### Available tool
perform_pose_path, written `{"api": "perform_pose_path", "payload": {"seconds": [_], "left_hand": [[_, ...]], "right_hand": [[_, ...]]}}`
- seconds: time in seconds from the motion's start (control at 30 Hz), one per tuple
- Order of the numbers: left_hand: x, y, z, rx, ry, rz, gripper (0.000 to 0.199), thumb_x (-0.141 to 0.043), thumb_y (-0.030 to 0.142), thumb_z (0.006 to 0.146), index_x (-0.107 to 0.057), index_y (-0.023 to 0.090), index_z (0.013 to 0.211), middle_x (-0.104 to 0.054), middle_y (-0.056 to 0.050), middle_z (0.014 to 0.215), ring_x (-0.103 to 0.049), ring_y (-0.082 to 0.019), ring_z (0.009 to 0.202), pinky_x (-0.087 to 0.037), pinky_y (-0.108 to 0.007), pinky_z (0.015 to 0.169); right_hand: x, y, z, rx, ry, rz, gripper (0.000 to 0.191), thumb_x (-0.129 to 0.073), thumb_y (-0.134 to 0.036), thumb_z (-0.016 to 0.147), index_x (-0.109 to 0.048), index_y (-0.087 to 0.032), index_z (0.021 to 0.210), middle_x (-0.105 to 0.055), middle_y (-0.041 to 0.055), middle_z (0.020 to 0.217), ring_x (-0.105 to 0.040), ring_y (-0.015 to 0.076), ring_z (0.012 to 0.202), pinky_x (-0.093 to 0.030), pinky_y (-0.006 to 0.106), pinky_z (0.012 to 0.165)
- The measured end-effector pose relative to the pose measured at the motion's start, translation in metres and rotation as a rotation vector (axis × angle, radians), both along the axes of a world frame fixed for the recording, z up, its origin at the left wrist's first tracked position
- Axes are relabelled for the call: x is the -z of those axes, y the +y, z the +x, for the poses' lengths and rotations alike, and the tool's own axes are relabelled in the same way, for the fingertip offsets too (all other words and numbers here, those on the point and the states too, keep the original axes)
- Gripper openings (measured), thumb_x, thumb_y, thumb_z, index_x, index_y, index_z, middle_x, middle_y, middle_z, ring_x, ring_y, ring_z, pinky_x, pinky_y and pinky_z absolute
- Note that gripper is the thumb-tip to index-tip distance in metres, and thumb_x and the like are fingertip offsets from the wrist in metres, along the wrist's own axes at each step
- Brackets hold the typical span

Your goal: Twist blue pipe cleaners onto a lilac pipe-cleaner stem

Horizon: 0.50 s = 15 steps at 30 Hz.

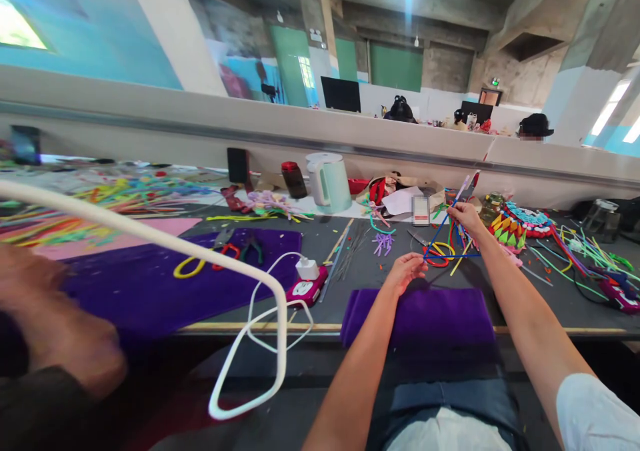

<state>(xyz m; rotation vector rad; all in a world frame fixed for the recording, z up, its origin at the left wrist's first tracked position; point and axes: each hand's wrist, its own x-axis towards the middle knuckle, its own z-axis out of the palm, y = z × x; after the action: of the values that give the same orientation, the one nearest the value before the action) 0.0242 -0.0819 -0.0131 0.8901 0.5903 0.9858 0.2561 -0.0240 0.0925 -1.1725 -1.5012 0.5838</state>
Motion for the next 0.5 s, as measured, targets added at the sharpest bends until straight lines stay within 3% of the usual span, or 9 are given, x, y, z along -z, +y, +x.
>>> {"api": "perform_pose_path", "payload": {"seconds": [0.23,0.5], "left_hand": [[0.0026,-0.0029,-0.0051,0.092,-0.021,0.018,0.026,-0.071,0.025,0.066,-0.061,0.012,0.086,-0.067,-0.007,0.071,-0.064,-0.016,0.061,-0.052,-0.026,0.053],[0.0035,-0.0051,-0.0029,0.139,0.080,0.082,0.029,-0.076,0.029,0.062,-0.062,0.010,0.080,-0.066,-0.007,0.071,-0.063,-0.015,0.059,-0.052,-0.027,0.056]], "right_hand": [[0.0072,-0.0002,-0.0023,-0.008,-0.048,-0.039,0.031,-0.061,-0.045,0.067,-0.052,-0.017,0.057,-0.052,-0.0038,0.049,-0.040,0.0072,0.039,-0.030,0.020,0.039],[0.0062,-0.0061,-0.0031,-0.016,-0.085,-0.083,0.029,-0.059,-0.043,0.066,-0.048,-0.018,0.056,-0.054,-0.0029,0.051,-0.043,0.0078,0.041,-0.033,0.021,0.040]]}}
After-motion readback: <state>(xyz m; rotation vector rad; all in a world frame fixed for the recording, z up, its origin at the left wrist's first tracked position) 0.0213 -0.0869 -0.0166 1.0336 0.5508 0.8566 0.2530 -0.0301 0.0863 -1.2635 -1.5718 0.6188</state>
